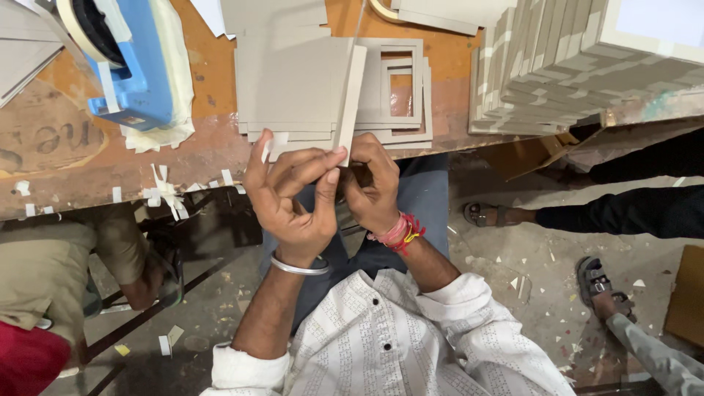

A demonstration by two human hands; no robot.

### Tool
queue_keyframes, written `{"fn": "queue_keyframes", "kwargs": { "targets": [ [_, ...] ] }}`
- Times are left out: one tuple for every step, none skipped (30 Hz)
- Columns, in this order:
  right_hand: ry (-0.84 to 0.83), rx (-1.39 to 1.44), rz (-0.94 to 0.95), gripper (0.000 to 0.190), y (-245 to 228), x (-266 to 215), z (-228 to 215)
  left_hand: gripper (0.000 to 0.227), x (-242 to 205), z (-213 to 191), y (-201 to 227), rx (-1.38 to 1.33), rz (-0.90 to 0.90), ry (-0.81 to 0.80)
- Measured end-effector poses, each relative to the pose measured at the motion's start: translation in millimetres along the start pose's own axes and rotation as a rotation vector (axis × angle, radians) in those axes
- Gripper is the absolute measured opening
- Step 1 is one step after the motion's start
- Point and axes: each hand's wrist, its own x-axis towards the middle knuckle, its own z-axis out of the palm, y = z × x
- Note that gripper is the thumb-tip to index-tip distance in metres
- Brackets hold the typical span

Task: The person assembles small photo frames by inserting white paper into cardboard frames and securing them with adhesive tape. They repeatedly pick up frames and paper, align the paper within the frame opening, and apply tape to the edges to hold the paper in place.

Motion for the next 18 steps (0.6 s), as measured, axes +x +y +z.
{"fn": "queue_keyframes", "kwargs": {
  "targets": [
    [-0.003, -0.011, 0.005, 0.025, 2, 1, -1, 0.078, 0, 1, -2, 0.015, -0.002, 0.005],
    [-0.006, -0.021, 0.017, 0.024, 3, 0, -1, 0.078, -1, 0, -4, 0.003, -0.005, 0.003],
    [-0.015, -0.027, 0.019, 0.024, 4, -1, -2, 0.078, -2, 0, -6, -0.009, -0.008, 0.000],
    [-0.028, -0.031, 0.018, 0.025, 5, 0, -3, 0.078, -1, -1, -7, -0.019, -0.009, 0.004],
    [-0.042, -0.035, 0.016, 0.026, 5, 1, -4, 0.077, 1, -2, -8, -0.012, 0.001, -0.006],
    [-0.051, -0.032, -0.001, 0.026, 5, 3, -4, 0.076, 4, -5, -8, -0.003, 0.013, -0.018],
    [-0.060, -0.028, -0.018, 0.027, 3, 5, -4, 0.075, 8, -8, -8, 0.006, 0.024, -0.031],
    [-0.067, -0.026, -0.037, 0.028, 1, 9, -5, 0.074, 13, -11, -7, 0.018, 0.047, -0.059],
    [-0.042, 0.033, 0.027, 0.030, -2, 12, -6, 0.074, 18, -15, -7, 0.031, 0.071, -0.087],
    [-0.016, 0.089, 0.095, 0.033, -5, 14, -7, 0.074, 22, -19, -8, 0.042, 0.090, -0.118],
    [0.012, 0.144, 0.163, 0.038, -9, 16, -9, 0.073, 28, -23, -10, 0.062, 0.120, -0.164],
    [0.002, 0.110, 0.162, 0.043, -13, 18, -11, 0.071, 34, -27, -13, 0.084, 0.149, -0.208],
    [-0.007, 0.078, 0.160, 0.049, -17, 21, -15, 0.070, 38, -31, -14, 0.106, 0.178, -0.252],
    [-0.014, 0.046, 0.152, 0.054, -20, 26, -18, 0.072, 42, -34, -14, 0.089, 0.142, -0.271],
    [-0.055, -0.012, 0.079, 0.047, -22, 31, -22, 0.073, 45, -36, -14, 0.072, 0.105, -0.290],
    [-0.092, -0.073, 0.007, 0.039, -23, 36, -26, 0.073, 49, -37, -14, 0.060, 0.092, -0.304],
    [-0.129, -0.133, -0.065, 0.032, -23, 39, -28, 0.072, 53, -37, -14, 0.049, 0.079, -0.319],
    [-0.153, -0.103, -0.054, 0.032, -22, 40, -31, 0.070, 55, -38, -14, 0.043, 0.085, -0.327]
  ]
}}
